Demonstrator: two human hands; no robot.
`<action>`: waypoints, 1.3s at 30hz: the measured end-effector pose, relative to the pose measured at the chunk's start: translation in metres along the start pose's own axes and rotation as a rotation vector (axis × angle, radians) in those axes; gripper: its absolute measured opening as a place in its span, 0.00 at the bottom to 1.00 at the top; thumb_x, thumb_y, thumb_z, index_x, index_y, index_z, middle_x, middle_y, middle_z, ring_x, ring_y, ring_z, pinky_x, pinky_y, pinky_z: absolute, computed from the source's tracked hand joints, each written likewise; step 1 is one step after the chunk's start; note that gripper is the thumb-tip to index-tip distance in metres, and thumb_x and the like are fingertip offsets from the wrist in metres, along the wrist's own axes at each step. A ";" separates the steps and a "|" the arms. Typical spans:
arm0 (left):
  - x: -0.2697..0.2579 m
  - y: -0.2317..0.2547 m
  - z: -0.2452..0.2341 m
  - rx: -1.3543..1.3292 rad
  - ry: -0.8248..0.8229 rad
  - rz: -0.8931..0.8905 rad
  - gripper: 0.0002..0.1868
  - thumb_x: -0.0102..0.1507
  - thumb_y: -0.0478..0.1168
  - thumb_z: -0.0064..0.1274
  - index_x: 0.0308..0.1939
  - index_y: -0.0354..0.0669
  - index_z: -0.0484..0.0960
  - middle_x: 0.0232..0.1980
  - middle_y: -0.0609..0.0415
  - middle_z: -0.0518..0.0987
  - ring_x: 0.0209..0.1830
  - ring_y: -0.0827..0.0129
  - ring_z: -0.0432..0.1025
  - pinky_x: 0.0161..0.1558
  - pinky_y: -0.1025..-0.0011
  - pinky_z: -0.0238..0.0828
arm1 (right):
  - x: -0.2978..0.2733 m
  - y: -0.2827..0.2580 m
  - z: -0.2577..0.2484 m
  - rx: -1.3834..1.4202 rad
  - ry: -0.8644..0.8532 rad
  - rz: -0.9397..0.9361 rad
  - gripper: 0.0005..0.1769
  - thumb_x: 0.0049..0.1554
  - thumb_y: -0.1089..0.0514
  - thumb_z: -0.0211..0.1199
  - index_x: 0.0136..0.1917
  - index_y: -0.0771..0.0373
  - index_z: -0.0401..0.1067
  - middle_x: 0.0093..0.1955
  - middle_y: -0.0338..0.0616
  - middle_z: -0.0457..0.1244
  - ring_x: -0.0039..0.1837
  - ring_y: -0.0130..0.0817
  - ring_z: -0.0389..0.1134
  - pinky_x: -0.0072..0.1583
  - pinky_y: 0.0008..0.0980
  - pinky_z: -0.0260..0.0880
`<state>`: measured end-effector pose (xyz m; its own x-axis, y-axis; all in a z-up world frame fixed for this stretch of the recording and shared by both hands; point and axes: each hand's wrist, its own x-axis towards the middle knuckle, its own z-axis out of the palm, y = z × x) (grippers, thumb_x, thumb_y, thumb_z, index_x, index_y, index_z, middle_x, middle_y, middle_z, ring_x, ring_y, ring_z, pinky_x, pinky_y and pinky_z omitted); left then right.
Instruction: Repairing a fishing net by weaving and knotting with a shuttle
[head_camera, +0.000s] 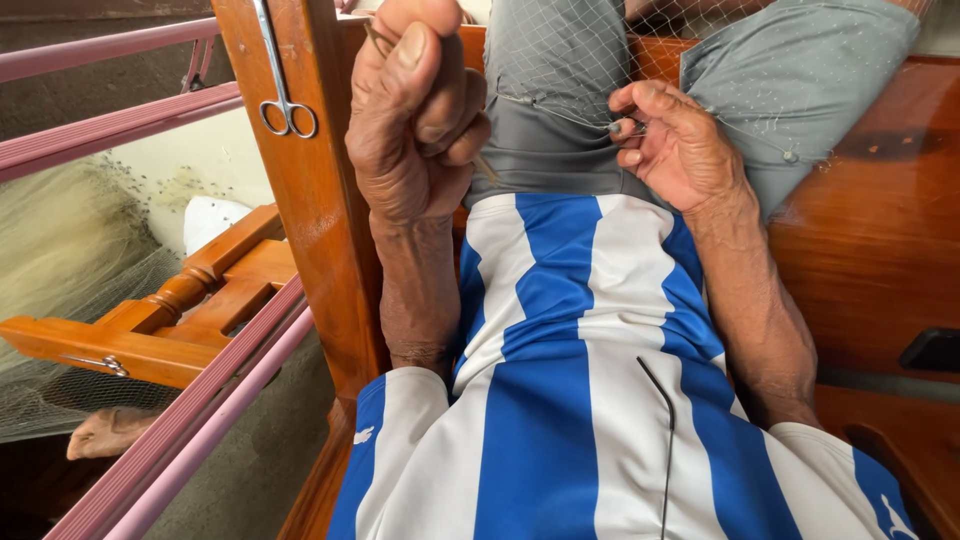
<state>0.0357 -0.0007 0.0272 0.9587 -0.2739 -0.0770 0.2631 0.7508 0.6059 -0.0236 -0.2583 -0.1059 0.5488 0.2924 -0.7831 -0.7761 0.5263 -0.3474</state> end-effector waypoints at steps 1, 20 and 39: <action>0.000 -0.001 0.001 0.028 0.012 -0.007 0.10 0.81 0.41 0.46 0.61 0.42 0.80 0.28 0.62 0.46 0.22 0.82 0.36 0.19 0.80 0.34 | 0.001 0.002 -0.003 0.009 0.004 0.009 0.11 0.61 0.50 0.67 0.54 0.56 0.76 0.56 0.32 0.66 0.48 0.21 0.63 0.41 0.18 0.59; -0.008 -0.005 0.000 -0.049 0.019 0.035 0.07 0.80 0.39 0.46 0.58 0.43 0.77 0.25 0.65 0.40 0.21 0.81 0.35 0.20 0.78 0.31 | 0.010 0.006 -0.003 0.111 0.004 -0.011 0.06 0.60 0.59 0.66 0.41 0.57 0.72 0.50 0.38 0.66 0.44 0.19 0.63 0.51 0.30 0.69; -0.036 -0.034 0.038 0.714 -0.913 -0.171 0.19 0.80 0.47 0.38 0.61 0.42 0.82 0.56 0.47 0.89 0.52 0.53 0.89 0.46 0.63 0.85 | -0.050 0.001 0.001 0.309 0.030 0.044 0.38 0.53 0.55 0.73 0.73 0.70 0.66 0.82 0.58 0.57 0.84 0.49 0.59 0.84 0.45 0.61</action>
<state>-0.0114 -0.0390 0.0395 0.4070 -0.8863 0.2208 -0.0181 0.2338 0.9721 -0.0509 -0.2713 -0.0664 0.5038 0.2993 -0.8103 -0.6656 0.7325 -0.1432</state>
